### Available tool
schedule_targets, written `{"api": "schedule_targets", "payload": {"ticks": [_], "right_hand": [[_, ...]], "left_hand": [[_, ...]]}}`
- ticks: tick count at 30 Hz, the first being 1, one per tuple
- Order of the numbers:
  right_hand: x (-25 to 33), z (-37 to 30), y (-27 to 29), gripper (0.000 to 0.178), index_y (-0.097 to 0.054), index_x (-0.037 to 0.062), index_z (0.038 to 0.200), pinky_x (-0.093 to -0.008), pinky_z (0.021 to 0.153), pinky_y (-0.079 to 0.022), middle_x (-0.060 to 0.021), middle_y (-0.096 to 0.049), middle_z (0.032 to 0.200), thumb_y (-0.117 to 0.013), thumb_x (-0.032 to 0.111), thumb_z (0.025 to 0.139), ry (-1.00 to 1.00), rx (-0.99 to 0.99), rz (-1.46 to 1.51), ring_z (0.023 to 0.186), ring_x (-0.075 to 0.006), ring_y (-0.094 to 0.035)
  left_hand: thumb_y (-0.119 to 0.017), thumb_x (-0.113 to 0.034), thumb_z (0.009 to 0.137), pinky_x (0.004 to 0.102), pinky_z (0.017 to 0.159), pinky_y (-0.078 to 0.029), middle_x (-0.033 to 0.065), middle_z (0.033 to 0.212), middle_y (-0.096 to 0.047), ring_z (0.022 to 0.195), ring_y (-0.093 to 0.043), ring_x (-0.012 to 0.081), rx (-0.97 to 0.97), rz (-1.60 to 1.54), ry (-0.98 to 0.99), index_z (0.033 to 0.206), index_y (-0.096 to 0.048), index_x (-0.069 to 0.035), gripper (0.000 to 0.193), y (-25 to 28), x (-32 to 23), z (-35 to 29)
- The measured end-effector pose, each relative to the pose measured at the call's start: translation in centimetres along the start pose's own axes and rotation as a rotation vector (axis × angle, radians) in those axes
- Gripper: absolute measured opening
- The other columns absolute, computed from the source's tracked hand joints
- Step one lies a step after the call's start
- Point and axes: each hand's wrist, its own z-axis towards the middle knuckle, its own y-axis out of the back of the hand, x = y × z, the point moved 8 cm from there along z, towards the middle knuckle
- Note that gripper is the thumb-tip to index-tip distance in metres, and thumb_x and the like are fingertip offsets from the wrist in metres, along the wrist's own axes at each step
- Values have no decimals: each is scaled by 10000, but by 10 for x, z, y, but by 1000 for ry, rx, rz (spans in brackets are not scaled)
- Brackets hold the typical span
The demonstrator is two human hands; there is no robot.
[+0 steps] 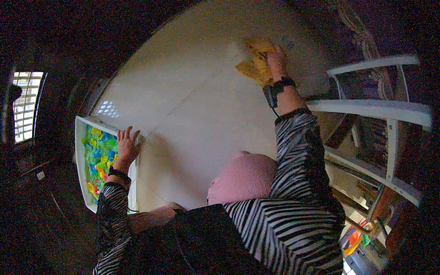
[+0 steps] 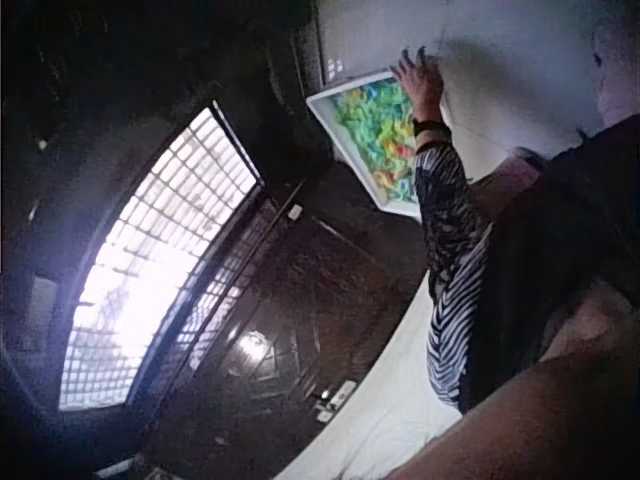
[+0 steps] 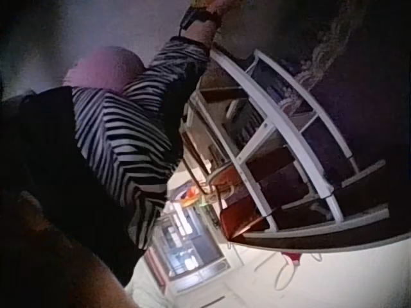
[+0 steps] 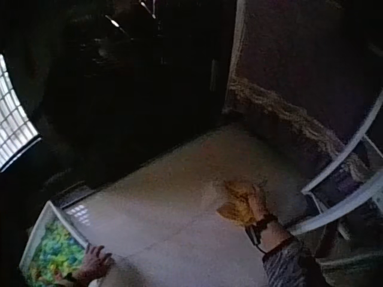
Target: The person wipes a tiled floor with a yellow cloth, then picks up a white plastic bin filled with green kinetic sand and colorful toys, places it aside, and continues wiping the floor. The person also picks up small green debris from the floor by hand.
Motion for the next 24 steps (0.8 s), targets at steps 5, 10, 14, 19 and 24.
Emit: {"api": "schedule_targets", "payload": {"ticks": [5,10,14,19,24], "right_hand": [[62,-136,-41,417,-544,24,1116,-351,814,-464,-146,-591,1056,-677,73,724,146,386,-14,942,-253,-577],[47,-330,-128,399,-575,113,1073,-443,881,-362,-145,-502,1127,-653,184,688,886,762,-623,1028,-318,-462],[-9,-325,-143,393,-585,132,1081,-461,925,-331,-133,-482,1131,-607,195,693,850,778,-326,1085,-332,-424],[-40,-215,-95,444,-584,145,1089,-447,858,-426,-105,-495,1121,-644,123,650,799,376,-711,1055,-342,-441],[-74,-100,-11,367,-507,91,1187,-447,961,-344,-177,-405,1304,-515,218,843,102,333,-622,1207,-364,-348]], "left_hand": [[-626,-240,736,529,1065,-172,144,1245,-445,1159,-407,328,-10,-25,33,1133,-573,-144,412,0,0,3],[-654,-222,712,533,1058,-187,128,1207,-475,1136,-430,308,-11,-13,40,1099,-592,-138,401,2,-1,4],[-631,-237,729,531,1052,-199,127,1170,-501,1107,-453,311,-36,5,29,1078,-604,-142,363,3,-1,4],[-618,-271,745,535,1048,-200,121,1162,-510,1101,-459,312,-10,5,42,1046,-624,-140,329,-1,1,6],[-618,-247,725,536,1050,-198,117,1161,-514,1112,-453,312,2,-17,34,1072,-613,-148,361,0,2,6]]}}
